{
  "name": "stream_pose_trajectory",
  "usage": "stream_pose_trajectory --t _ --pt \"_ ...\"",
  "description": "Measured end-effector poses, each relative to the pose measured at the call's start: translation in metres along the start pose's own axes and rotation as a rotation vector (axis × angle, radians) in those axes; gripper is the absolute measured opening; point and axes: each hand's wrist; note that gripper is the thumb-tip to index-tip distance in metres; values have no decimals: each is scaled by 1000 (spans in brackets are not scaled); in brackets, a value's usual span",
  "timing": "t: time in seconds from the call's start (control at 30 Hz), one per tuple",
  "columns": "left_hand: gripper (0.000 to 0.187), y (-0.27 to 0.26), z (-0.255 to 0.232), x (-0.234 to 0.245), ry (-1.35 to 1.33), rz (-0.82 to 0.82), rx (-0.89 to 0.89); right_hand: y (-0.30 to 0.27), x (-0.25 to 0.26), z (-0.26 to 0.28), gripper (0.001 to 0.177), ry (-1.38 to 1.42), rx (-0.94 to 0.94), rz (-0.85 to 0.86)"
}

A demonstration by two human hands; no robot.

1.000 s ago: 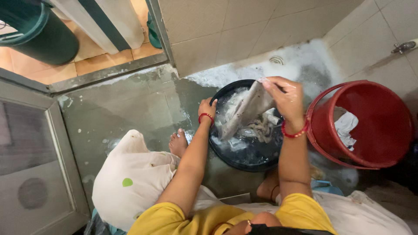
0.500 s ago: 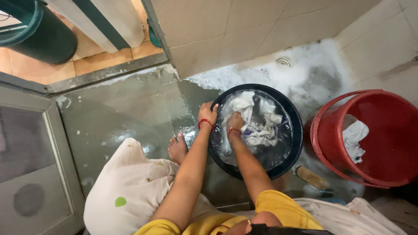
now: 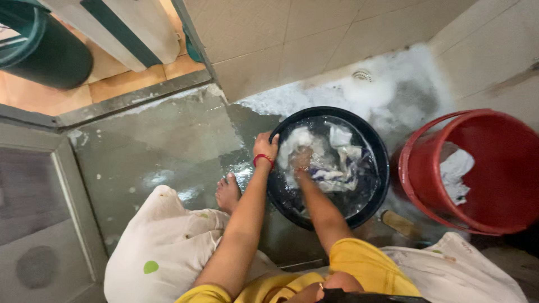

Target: The person washes clothes by hand in a black bucket of soapy water, rubbing, squeezing, and wringing different items before placing them into a red bucket.

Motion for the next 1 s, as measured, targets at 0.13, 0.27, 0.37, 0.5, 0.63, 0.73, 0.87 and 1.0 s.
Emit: stream_pose_trajectory --t 0.13,0.27,0.37,0.5,0.63,0.73,0.87,1.0 --pt "32 0 -11 6 -18 18 57 -8 4 5 19 30 30 52" --pt "34 -7 -26 17 52 -10 -1 -10 22 -7 20 175 74 80" --pt "32 -15 -39 26 128 -121 -169 -16 53 -10 21 430 162 55" --pt "28 -28 -46 19 150 -266 -579 -58 159 4 23 615 328 -20" --pt "34 -53 -50 -33 -299 -80 -509 -161 288 59 15 551 618 -180" --pt "40 -66 -50 -65 -498 75 -261 -234 361 99 12 467 657 -331" --pt "40 -55 -60 -83 -784 280 -213 -280 404 120 10 558 684 -449" --pt "38 -20 -73 -81 -863 279 -264 -254 387 85 10 620 576 -480"
Point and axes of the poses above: each hand's wrist, its own y-axis towards the middle knuckle, its own x-axis out of the back of the hand, z = x × y, and after that the axes turned 15 degrees about z, right-handed
